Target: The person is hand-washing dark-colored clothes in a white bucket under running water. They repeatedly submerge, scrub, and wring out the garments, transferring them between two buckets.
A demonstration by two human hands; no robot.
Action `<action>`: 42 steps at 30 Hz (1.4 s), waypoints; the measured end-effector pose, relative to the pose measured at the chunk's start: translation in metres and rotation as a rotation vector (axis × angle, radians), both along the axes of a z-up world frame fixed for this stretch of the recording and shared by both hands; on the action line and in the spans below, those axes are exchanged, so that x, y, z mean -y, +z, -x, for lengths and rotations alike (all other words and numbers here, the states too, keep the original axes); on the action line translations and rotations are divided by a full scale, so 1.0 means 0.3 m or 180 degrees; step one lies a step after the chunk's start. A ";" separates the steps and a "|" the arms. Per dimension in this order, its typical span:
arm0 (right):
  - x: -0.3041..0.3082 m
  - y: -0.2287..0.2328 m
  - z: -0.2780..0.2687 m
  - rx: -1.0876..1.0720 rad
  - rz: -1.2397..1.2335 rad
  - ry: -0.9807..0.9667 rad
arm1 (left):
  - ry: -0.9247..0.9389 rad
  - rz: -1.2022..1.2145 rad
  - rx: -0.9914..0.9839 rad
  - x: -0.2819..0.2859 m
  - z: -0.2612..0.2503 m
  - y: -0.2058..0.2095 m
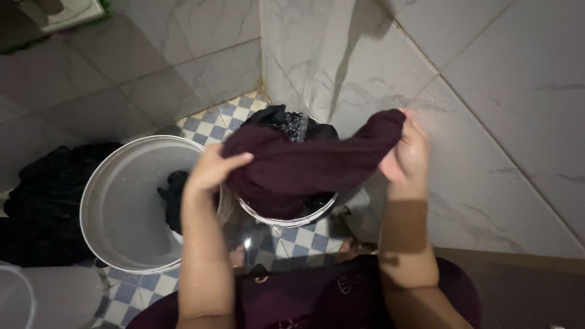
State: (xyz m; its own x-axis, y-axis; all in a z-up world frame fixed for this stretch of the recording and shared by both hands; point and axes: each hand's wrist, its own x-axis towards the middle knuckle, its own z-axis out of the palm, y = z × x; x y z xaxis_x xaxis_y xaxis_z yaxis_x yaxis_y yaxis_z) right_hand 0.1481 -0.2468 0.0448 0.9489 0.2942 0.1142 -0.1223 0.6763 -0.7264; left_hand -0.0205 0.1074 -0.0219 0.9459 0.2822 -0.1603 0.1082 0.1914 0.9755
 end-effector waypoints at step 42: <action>-0.391 -0.616 -0.187 0.2651 0.6257 0.1288 | 0.0725 -0.3813 -0.1523 0.274 -0.299 -0.158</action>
